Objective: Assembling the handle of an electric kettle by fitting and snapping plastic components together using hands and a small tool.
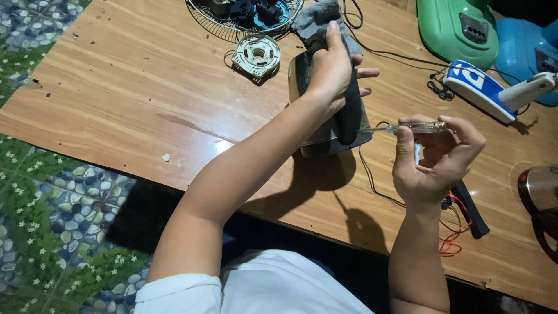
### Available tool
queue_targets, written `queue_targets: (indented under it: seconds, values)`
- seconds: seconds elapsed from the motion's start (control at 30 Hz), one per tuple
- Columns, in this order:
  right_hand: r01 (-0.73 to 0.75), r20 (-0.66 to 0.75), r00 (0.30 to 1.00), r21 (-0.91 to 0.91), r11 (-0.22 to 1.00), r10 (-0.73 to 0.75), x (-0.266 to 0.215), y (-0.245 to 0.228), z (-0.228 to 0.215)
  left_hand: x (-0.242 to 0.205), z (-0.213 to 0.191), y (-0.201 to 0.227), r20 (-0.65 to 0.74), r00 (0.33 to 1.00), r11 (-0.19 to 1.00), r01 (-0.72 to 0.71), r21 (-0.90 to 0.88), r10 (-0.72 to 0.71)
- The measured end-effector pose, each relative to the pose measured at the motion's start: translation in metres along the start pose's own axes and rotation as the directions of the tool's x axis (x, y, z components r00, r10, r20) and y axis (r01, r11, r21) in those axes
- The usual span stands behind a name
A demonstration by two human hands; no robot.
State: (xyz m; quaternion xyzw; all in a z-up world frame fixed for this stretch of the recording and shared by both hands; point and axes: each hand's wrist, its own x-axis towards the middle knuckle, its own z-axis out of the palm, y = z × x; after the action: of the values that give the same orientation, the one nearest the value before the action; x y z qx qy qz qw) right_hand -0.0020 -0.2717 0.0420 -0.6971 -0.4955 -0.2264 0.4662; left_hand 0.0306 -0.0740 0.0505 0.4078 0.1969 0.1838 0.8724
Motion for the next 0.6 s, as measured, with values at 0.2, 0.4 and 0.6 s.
queue_targets:
  seconds: [0.2, 0.4, 0.6]
  values:
    - [-0.063, 0.034, 0.997, -0.099, 0.993, 0.067, 0.002, -0.003, -0.001, 0.000, 0.000, 0.003, -0.004, 1.000, 1.000, 0.016, 0.003, -0.016]
    - [-0.036, 0.124, 0.990, -0.218, 0.975, 0.064, 0.011, 0.000, -0.007, 0.005, -0.002, -0.002, -0.004, 1.000, 1.000, 0.009, -0.026, -0.009]
    - [0.043, 0.287, 0.957, -0.247, 0.968, 0.030, 0.026, -0.016, -0.018, 0.004, -0.001, -0.002, -0.006, 1.000, 1.000, -0.005, -0.006, 0.005]
